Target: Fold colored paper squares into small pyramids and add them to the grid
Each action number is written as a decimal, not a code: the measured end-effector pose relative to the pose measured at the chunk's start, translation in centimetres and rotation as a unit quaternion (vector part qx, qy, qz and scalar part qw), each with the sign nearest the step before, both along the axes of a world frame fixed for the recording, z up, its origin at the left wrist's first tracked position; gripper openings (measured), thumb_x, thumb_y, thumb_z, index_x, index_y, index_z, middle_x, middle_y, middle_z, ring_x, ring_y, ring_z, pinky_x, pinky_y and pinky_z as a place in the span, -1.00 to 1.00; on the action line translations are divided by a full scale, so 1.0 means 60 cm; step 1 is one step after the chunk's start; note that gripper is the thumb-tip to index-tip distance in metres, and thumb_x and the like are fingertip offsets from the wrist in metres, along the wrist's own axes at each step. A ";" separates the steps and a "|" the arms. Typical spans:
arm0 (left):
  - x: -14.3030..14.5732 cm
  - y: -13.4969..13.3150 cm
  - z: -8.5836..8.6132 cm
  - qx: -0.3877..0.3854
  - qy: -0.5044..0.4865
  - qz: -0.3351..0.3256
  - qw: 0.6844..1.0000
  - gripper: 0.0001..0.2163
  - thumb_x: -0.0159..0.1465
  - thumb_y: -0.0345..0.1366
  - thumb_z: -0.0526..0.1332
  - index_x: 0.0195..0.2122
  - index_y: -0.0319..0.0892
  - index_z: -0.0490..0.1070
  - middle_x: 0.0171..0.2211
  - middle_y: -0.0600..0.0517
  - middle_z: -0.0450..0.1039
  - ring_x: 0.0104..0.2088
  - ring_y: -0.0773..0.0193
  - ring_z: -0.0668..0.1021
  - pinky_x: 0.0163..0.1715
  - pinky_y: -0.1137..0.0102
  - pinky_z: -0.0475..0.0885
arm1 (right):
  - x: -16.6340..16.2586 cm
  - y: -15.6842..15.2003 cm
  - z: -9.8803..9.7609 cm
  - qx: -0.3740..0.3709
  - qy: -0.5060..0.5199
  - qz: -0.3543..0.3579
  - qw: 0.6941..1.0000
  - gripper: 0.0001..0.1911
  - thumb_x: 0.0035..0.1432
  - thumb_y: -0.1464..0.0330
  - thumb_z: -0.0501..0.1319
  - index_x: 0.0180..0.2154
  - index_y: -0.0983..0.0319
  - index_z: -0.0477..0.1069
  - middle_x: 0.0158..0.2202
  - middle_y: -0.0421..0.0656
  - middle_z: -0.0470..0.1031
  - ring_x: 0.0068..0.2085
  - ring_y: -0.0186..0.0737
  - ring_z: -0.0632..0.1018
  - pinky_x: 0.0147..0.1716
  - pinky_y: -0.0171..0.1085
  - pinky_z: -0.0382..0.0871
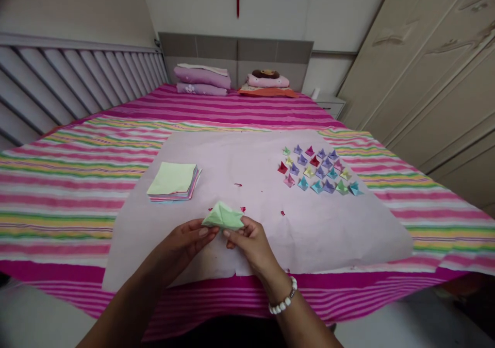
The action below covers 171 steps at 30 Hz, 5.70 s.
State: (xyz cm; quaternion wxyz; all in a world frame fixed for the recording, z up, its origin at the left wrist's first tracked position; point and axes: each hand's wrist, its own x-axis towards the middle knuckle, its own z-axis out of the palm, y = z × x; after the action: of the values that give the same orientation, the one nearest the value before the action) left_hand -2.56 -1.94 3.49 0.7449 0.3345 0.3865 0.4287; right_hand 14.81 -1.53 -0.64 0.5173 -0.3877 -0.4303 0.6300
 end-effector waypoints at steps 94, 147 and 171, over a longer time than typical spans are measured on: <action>-0.015 -0.018 -0.011 0.407 0.307 0.078 0.857 -0.87 0.22 -0.43 0.22 -0.21 -0.12 0.44 -0.12 -0.03 0.41 -0.15 0.26 0.49 -0.30 0.43 0.41 | 0.005 -0.038 0.033 0.159 -0.050 -0.075 0.983 -0.80 0.03 0.40 0.36 -0.23 0.12 0.54 -0.12 -0.13 0.52 -0.51 -0.38 0.53 -0.55 -0.32 0.53; -0.014 -0.013 -0.016 0.435 0.203 -0.035 0.877 -0.60 0.25 -0.57 0.10 -0.10 0.08 0.52 -0.24 0.03 0.39 -0.21 0.27 0.49 -0.23 0.37 0.36 | 0.010 -0.027 0.023 0.004 0.039 0.014 0.999 -0.89 0.02 0.36 0.33 -0.35 0.23 0.58 -0.58 -0.23 0.51 -0.51 -0.37 0.47 -0.45 -0.38 0.33; 0.012 -0.017 -0.018 0.136 0.151 0.110 0.973 -0.70 0.03 -0.28 0.41 -0.29 -0.14 0.32 -0.43 0.11 0.54 -0.49 0.37 0.50 -0.46 0.48 0.38 | -0.002 -0.024 0.029 -0.030 -0.013 -0.028 0.999 -0.78 -0.19 0.33 0.48 -0.46 0.24 0.51 -0.61 -0.29 0.47 -0.61 -0.47 0.36 -0.60 -0.45 0.22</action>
State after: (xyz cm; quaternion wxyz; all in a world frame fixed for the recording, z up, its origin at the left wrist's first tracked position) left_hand -1.82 -2.99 2.38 0.5739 0.4491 0.4671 0.5009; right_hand 14.72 -3.00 1.13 0.5177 -0.4231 -0.4068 0.6225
